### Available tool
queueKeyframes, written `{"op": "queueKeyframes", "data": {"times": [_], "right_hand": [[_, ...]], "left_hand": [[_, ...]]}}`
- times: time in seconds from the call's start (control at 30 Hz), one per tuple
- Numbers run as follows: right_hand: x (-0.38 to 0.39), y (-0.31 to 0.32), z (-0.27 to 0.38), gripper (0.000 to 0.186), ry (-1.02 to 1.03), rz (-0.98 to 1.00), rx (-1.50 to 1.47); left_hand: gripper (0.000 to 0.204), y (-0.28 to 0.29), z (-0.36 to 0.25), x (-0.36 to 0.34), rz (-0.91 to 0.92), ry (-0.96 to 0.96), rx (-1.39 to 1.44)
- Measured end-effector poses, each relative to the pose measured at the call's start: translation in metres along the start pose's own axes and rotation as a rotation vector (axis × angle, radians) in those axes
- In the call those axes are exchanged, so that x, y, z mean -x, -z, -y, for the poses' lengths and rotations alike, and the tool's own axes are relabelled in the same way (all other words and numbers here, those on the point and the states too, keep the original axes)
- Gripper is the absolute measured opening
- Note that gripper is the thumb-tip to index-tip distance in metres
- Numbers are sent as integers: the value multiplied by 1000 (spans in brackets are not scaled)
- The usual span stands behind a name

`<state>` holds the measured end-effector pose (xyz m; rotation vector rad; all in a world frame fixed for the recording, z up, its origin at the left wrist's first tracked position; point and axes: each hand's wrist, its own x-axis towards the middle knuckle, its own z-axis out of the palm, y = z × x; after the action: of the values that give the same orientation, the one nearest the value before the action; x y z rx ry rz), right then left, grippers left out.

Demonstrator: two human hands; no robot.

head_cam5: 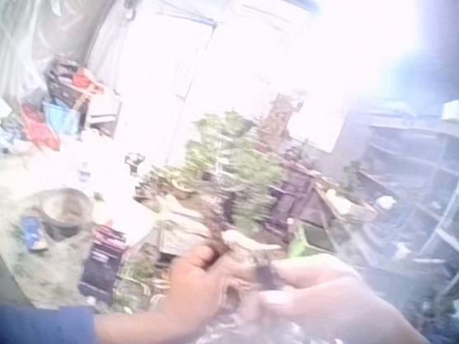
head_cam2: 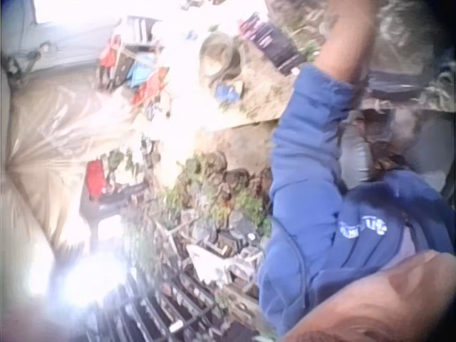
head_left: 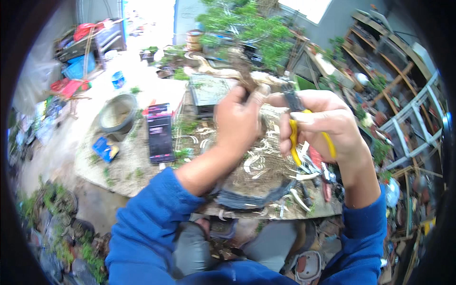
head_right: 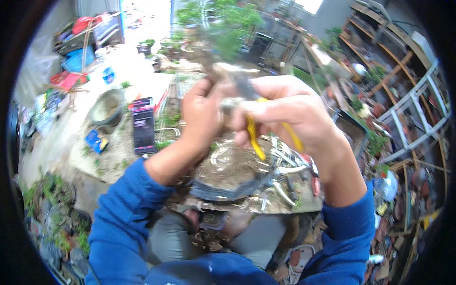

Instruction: The person trims and shapes a small bonsai tree using pliers and a knife. They repeatedly cut small branches and scrape bark from the trunk, rotating the plant to access different sides. The work is performed on a cluttered table in a workshop filled with other potted plants and tools.

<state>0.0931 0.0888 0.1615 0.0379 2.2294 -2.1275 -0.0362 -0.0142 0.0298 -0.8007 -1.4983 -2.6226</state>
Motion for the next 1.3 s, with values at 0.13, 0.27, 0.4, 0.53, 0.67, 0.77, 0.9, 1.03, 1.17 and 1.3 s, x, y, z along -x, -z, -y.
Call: {"op": "queueKeyframes", "data": {"times": [0.13,0.27,0.4,0.53,0.67,0.77,0.9,1.03,1.17,1.3], "right_hand": [[6,-11,-21,74,155,-5,-250],[18,-14,-51,98,344,-166,-204],[42,-7,-88,101,352,-106,-246],[71,4,-111,94,93,219,-495],[117,-10,-139,82,-289,88,-510],[153,-34,-165,77,-281,242,-309],[169,-64,-205,81,-502,376,-375],[172,-88,-234,82,-552,381,-421],[177,-101,-251,76,-486,296,-297],[189,-103,-258,69,-435,158,-143]], "left_hand": [[24,4,-14,1,-41,-325,-583],[31,18,-38,-1,-51,-262,-760],[22,19,-55,-10,-171,-671,-637],[17,1,-55,-14,72,-594,-643],[13,-2,-50,-24,39,-660,-717],[14,-3,-48,-30,106,-701,-760],[14,-9,-45,-35,266,-709,-966],[15,-8,-37,-41,264,-817,-1007],[14,-4,-31,-43,258,-861,-966],[13,-5,-31,-42,177,-929,-915]]}}
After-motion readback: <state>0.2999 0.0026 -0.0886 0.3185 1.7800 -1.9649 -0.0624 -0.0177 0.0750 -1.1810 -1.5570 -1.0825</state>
